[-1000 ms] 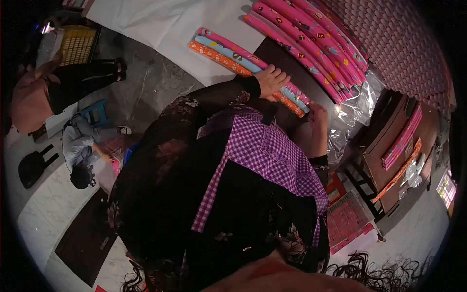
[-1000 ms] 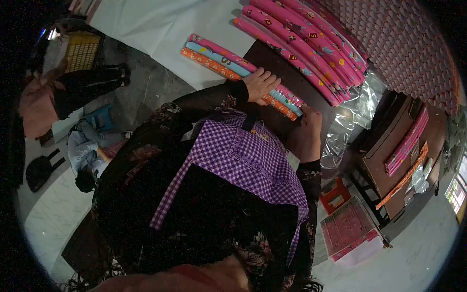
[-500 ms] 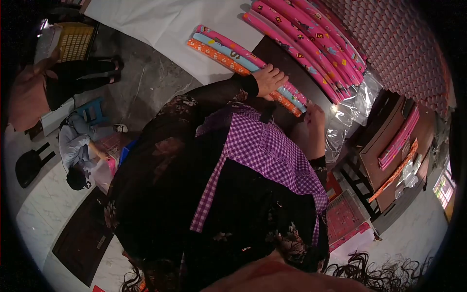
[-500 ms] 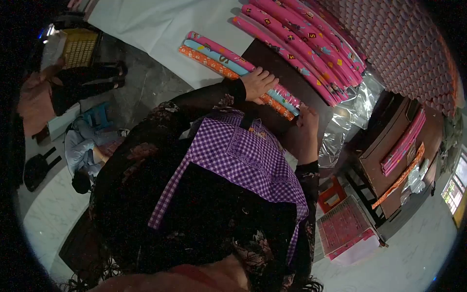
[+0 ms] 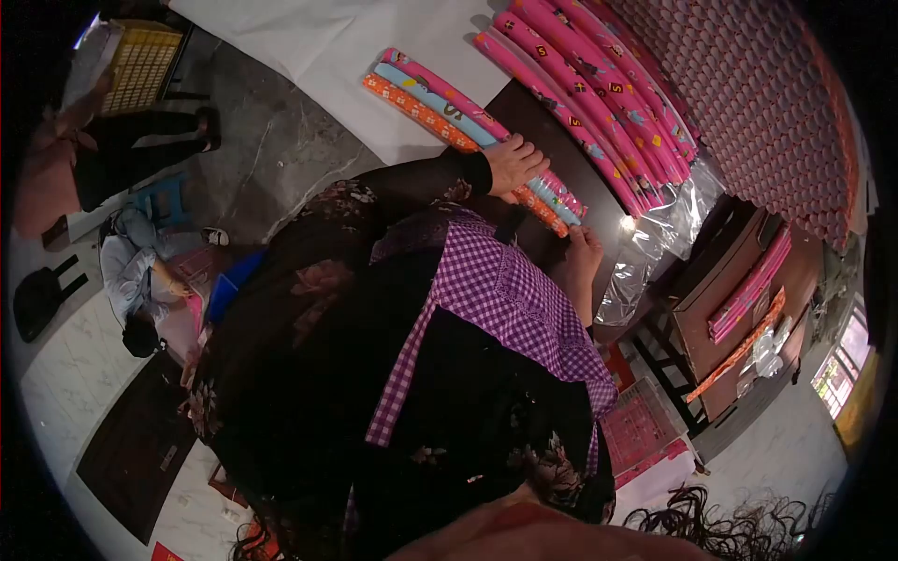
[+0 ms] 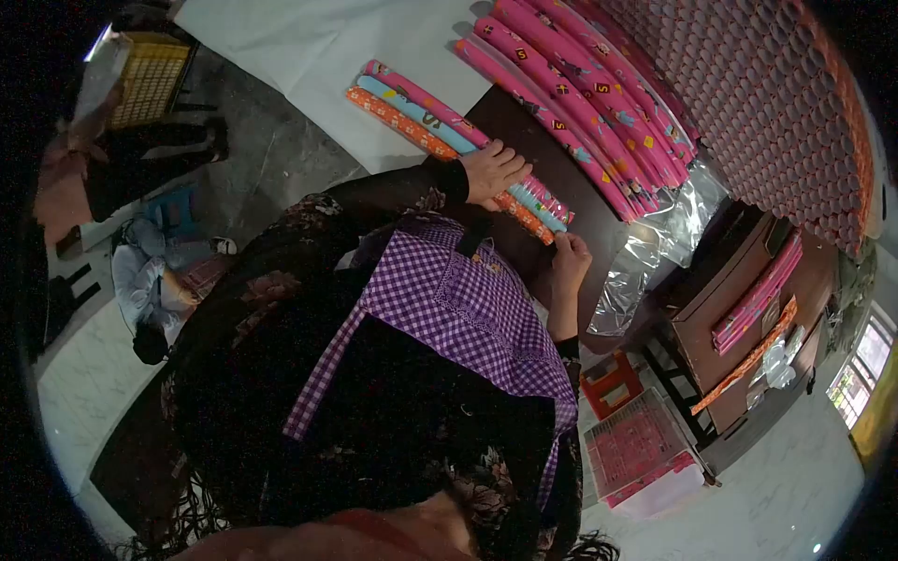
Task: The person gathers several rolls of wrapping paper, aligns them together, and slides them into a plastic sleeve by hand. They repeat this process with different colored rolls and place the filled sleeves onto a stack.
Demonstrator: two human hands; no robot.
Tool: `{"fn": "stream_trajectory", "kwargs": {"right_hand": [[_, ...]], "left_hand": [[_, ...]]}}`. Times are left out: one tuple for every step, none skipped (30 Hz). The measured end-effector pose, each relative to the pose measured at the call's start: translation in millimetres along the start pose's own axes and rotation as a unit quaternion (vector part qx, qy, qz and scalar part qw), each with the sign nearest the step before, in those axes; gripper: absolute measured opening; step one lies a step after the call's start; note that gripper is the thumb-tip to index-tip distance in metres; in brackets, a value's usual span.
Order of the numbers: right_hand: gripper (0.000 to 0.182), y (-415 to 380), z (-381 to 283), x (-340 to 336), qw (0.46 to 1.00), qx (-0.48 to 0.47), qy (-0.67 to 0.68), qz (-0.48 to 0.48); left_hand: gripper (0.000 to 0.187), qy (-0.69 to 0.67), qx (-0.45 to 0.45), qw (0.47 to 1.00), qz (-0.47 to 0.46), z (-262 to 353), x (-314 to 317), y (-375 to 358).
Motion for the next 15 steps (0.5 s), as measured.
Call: {"fn": "stream_trajectory", "kwargs": {"right_hand": [[0.013, 0, -4, 1, 1.000, -0.003, -0.002, -0.001], [0.013, 0, -7, 2, 1.000, 0.006, -0.004, -0.004], [0.012, -1, -8, 2, 1.000, 0.017, -0.006, -0.007], [0.012, 0, -10, 1, 1.000, 0.016, -0.008, -0.007], [0.011, 2, -13, 0, 0.999, 0.039, 0.021, -0.026], [0.010, 2, -16, 1, 0.996, 0.062, 0.049, -0.044], [0.010, 3, -19, 2, 0.996, 0.062, 0.048, -0.044], [0.010, 3, -22, 2, 0.995, 0.078, 0.049, -0.044], [0.009, 6, -22, 3, 0.993, 0.093, 0.050, -0.044], [0.009, 10, -21, 1, 0.993, 0.093, 0.049, -0.044], [0.010, 14, -20, 0, 0.992, 0.110, 0.042, -0.054], [0.011, 16, -20, 1, 0.989, 0.128, 0.036, -0.063], [0.011, 18, -19, 1, 0.989, 0.130, 0.036, -0.060], [0.011, 18, -22, 2, 0.988, 0.133, 0.033, -0.065], [0.011, 17, -23, 1, 0.988, 0.138, 0.030, -0.065]], "left_hand": [[0.101, 0.001, -0.002, 1.000, 0.003, 0, -1, 1], [0.101, 0.004, 0.001, 1.000, -0.002, 0, -1, 1], [0.101, 0.007, 0.004, 1.000, -0.007, 0, 0, 1], [0.101, 0.006, 0.004, 1.000, -0.007, 1, 1, 1], [0.101, 0.006, 0.001, 1.000, -0.003, 1, 1, 1], [0.101, 0.006, -0.001, 1.000, 0.000, 1, 1, 0], [0.101, 0.005, -0.001, 1.000, 0.000, 2, 1, 0], [0.101, 0.007, 0.000, 1.000, -0.003, 2, 1, 0], [0.101, 0.011, 0.001, 1.000, -0.006, 2, 1, 1], [0.101, 0.011, 0.001, 1.000, -0.006, 2, 1, 1], [0.100, 0.010, 0.002, 1.000, -0.006, 2, 1, 0], [0.100, 0.010, 0.004, 1.000, -0.007, 2, 1, 0], [0.100, 0.008, 0.006, 1.000, -0.008, 2, -1, 0], [0.099, 0.005, 0.002, 1.000, -0.018, 0, -3, 0], [0.099, 0.000, 0.001, 1.000, -0.027, 2, -3, 1]]}}
Point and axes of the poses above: each hand's wrist, its own y-axis towards the middle knuckle, its own x-axis out of the palm, z = x × y, the point moved 2 cm from there along y, towards the middle knuckle, and after that the axes turned 2 degrees about z, right-handed, at the moved point
